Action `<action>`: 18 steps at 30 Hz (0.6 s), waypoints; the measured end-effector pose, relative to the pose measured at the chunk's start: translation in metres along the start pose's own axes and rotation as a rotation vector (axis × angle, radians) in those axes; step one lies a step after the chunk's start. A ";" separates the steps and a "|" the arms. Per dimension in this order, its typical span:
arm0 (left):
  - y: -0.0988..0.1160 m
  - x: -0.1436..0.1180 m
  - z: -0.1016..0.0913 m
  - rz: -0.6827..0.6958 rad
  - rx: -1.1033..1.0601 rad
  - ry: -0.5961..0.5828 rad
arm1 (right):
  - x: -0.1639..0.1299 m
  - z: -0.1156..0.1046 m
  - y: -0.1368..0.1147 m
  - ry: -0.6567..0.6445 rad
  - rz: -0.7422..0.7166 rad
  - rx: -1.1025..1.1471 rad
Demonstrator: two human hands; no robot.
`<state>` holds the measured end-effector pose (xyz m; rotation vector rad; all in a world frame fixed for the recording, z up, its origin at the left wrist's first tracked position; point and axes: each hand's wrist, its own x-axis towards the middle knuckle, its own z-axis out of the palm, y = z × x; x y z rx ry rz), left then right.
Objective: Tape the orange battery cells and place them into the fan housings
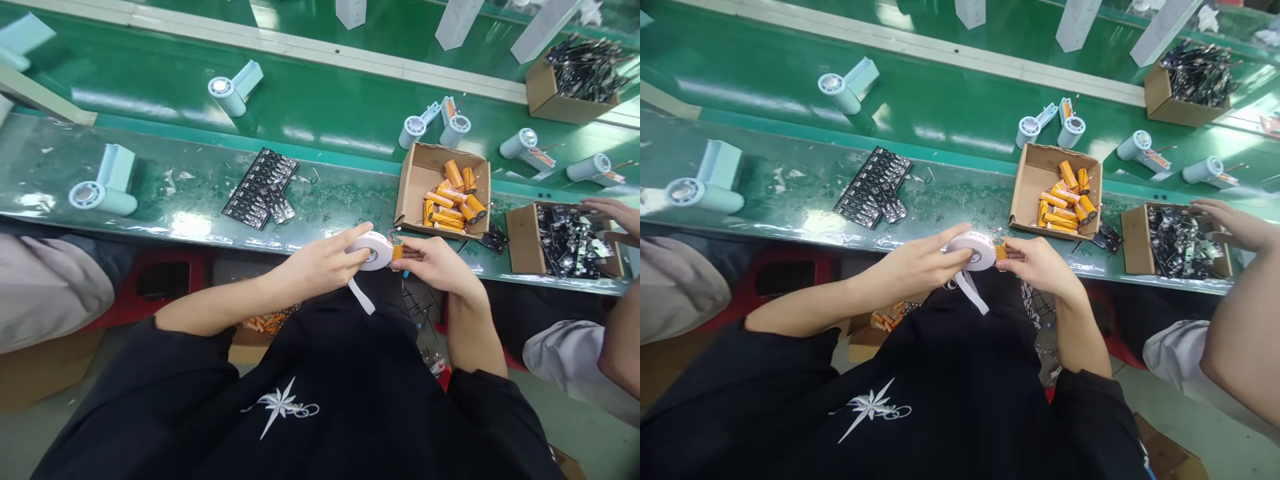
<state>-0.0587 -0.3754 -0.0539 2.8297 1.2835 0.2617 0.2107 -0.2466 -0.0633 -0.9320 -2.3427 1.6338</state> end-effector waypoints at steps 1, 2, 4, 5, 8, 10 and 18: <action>0.002 0.002 0.000 0.021 0.034 -0.034 | 0.000 -0.006 -0.001 -0.028 -0.001 -0.042; 0.005 0.004 0.001 0.036 0.055 -0.061 | 0.000 -0.010 0.000 -0.058 0.001 -0.061; 0.008 0.006 0.006 0.035 0.046 -0.066 | 0.000 -0.010 0.006 -0.072 0.010 -0.006; 0.008 0.007 0.008 0.007 0.018 -0.039 | 0.002 -0.005 0.010 -0.024 0.011 0.071; 0.006 0.010 0.018 -0.163 -0.082 0.126 | 0.013 0.029 0.020 0.382 -0.033 0.407; 0.005 0.015 0.025 -0.261 -0.114 0.238 | 0.025 0.061 0.024 0.746 -0.094 0.579; 0.052 0.022 0.061 -0.060 -0.299 0.263 | 0.025 0.040 0.049 1.033 -0.185 0.554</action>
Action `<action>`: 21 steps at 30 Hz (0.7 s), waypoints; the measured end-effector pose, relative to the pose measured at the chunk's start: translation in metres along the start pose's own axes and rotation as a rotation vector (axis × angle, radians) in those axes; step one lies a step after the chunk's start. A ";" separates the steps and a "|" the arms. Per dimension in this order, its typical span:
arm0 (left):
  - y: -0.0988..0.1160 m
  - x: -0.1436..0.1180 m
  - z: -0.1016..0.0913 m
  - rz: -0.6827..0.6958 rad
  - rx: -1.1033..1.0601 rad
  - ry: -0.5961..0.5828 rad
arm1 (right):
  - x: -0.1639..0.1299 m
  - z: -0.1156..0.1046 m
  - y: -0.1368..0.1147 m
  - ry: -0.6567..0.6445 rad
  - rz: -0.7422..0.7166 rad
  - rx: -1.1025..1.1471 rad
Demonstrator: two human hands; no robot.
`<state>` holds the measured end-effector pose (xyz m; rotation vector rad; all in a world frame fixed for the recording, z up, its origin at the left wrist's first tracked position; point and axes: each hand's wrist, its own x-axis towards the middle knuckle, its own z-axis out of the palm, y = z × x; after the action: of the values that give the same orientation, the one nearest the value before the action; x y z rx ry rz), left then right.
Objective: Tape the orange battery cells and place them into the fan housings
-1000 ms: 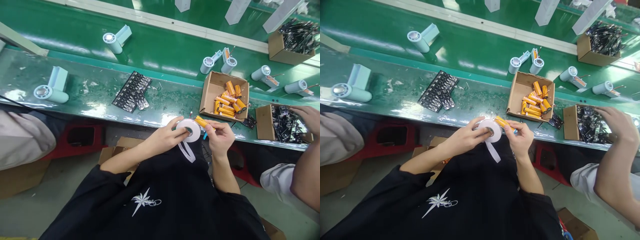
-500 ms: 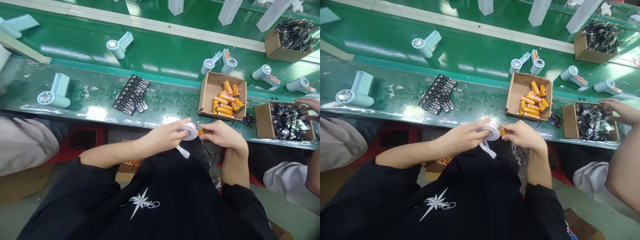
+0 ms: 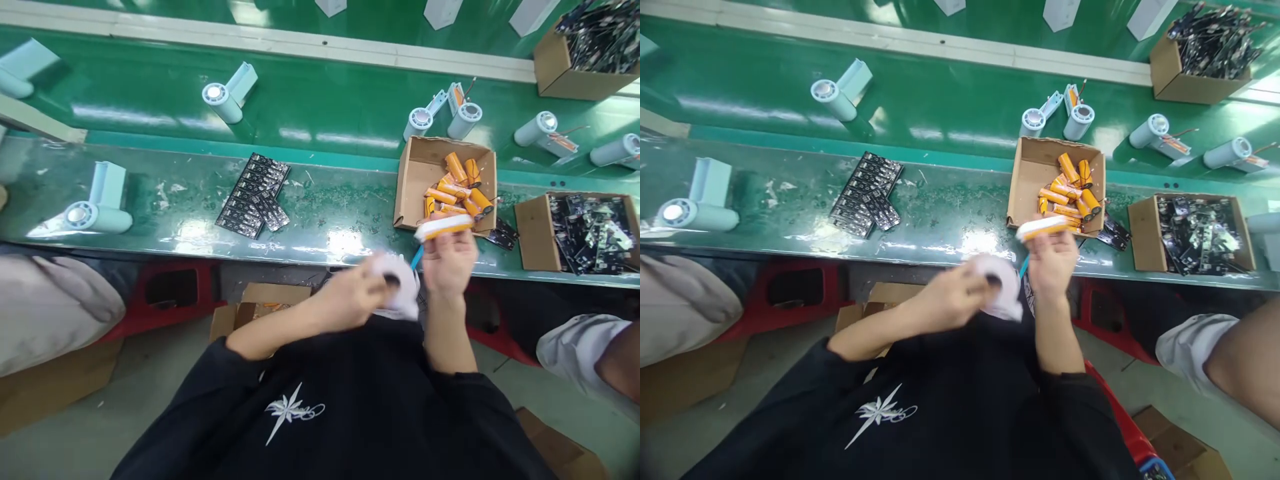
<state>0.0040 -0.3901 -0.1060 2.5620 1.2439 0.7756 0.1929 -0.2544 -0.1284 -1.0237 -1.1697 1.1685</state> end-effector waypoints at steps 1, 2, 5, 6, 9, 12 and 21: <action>0.001 -0.006 0.002 0.065 -0.050 -0.044 | 0.013 -0.015 -0.008 0.043 -0.075 -0.012; -0.002 -0.013 0.002 0.087 -0.073 -0.074 | 0.025 -0.030 -0.016 0.092 -0.146 -0.020; -0.040 -0.035 -0.012 -0.135 0.013 -0.059 | 0.042 -0.062 -0.035 0.123 -0.234 -0.039; -0.060 -0.042 -0.021 -0.237 0.046 -0.051 | 0.041 -0.068 -0.038 0.097 -0.234 -0.040; -0.114 -0.047 -0.056 -0.412 0.057 -0.041 | 0.028 -0.077 -0.034 0.045 -0.240 -0.019; -0.142 -0.007 -0.078 -0.433 0.059 0.050 | 0.013 -0.082 -0.022 0.107 -0.253 -0.076; -0.191 0.319 -0.011 -0.591 0.178 -0.308 | -0.002 -0.077 -0.029 0.194 -0.315 -0.097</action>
<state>0.0326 -0.0233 -0.0507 2.1208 1.8748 0.1474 0.2730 -0.2594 -0.1098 -0.9609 -1.1910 0.7551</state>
